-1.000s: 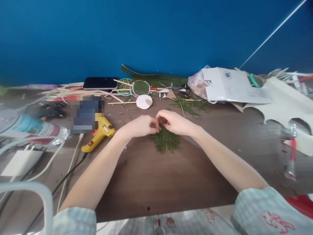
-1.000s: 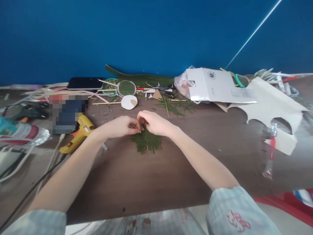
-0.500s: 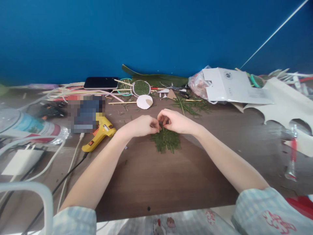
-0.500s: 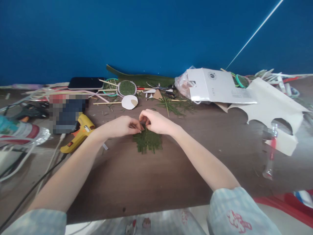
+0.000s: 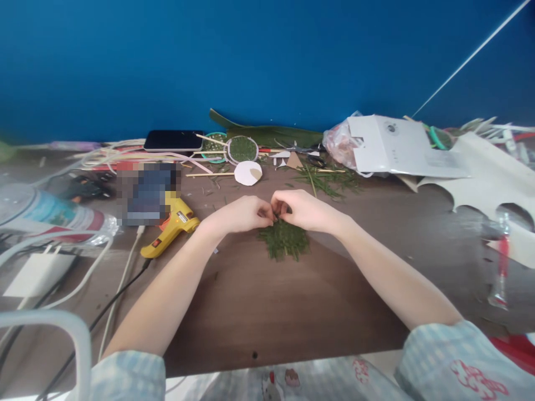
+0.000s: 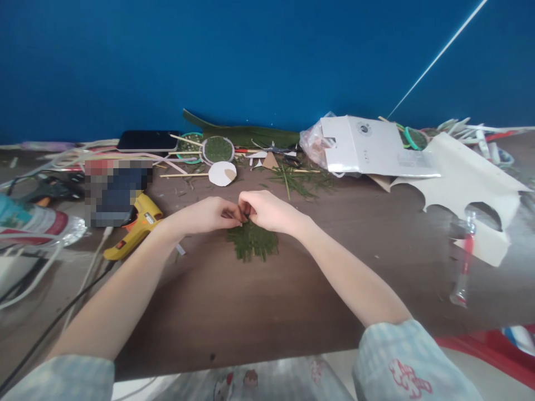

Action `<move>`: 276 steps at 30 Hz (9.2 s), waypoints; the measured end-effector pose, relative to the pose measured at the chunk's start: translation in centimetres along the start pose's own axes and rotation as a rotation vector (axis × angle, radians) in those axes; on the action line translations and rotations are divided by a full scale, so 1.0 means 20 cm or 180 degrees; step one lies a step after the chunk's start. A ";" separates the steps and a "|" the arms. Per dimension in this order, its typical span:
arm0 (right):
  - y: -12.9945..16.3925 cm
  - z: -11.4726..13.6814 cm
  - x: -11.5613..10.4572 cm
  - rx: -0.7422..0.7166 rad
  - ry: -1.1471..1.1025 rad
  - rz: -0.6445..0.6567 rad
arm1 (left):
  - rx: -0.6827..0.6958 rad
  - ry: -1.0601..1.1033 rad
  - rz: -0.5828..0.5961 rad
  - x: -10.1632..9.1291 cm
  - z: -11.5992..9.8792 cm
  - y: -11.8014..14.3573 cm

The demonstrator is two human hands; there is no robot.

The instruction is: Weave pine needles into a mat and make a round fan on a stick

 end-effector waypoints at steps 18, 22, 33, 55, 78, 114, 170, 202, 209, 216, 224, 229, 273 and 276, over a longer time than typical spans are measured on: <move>0.03 -0.01 0.02 0.0281 0.0296 0.0195 | 0.0016 -0.0023 0.0010 0.00 0.00 0.00; 0.04 -0.02 0.03 0.0301 0.0119 0.0254 | 0.0005 -0.0009 -0.0005 0.00 0.00 0.00; 0.03 -0.09 0.00 0.0561 -0.0298 0.0215 | 0.0091 0.0400 0.0092 0.01 -0.02 0.00; 0.02 -0.05 0.00 0.0101 0.0408 0.0339 | 0.0187 0.0663 0.0143 0.02 -0.03 -0.01; -0.01 -0.06 0.00 0.0216 0.0550 -0.0172 | 0.0137 0.0783 0.0099 0.03 0.03 -0.01; 0.15 -0.30 -0.09 0.1664 0.0933 0.0974 | 0.0211 0.0660 -0.0143 0.04 -0.01 -0.02; 0.00 -0.16 -0.01 0.0451 0.0344 0.0204 | 0.0143 0.0056 -0.0281 -0.02 -0.03 -0.01; 0.02 -0.05 -0.05 0.0195 -0.0155 0.0330 | 0.0060 0.0118 -0.0217 0.00 0.00 -0.02; 0.03 -0.08 -0.04 0.0348 -0.0581 0.0527 | 0.0124 0.0205 -0.0299 0.00 -0.03 -0.01; 0.05 -0.12 -0.06 0.0538 -0.0685 0.0610 | 0.0334 0.0224 -0.0202 0.01 -0.05 -0.01; 0.05 -0.16 -0.10 0.0658 -0.0341 0.0399 | 0.0254 0.0405 -0.0206 0.02 -0.04 -0.02; 0.07 -0.19 -0.07 0.0839 0.0303 0.0556 | 0.0305 0.0484 -0.0214 0.02 -0.05 -0.02; 0.07 -0.24 -0.02 0.1172 0.0424 0.0765 | 0.0042 0.0821 -0.1659 -0.07 -0.03 -0.03; 0.07 -0.23 -0.03 0.1110 0.0437 0.0753 | 0.0026 0.0723 -0.1656 -0.10 -0.06 -0.01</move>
Point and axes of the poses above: each hand's wrist, its own y-axis away from the middle knuckle, its own x-axis out of the palm, z = x × y, the point moved 10 cm from there along -y, towards the middle knuckle, and after that the axes turned 7 degrees about -y, right-handed, at the moved point
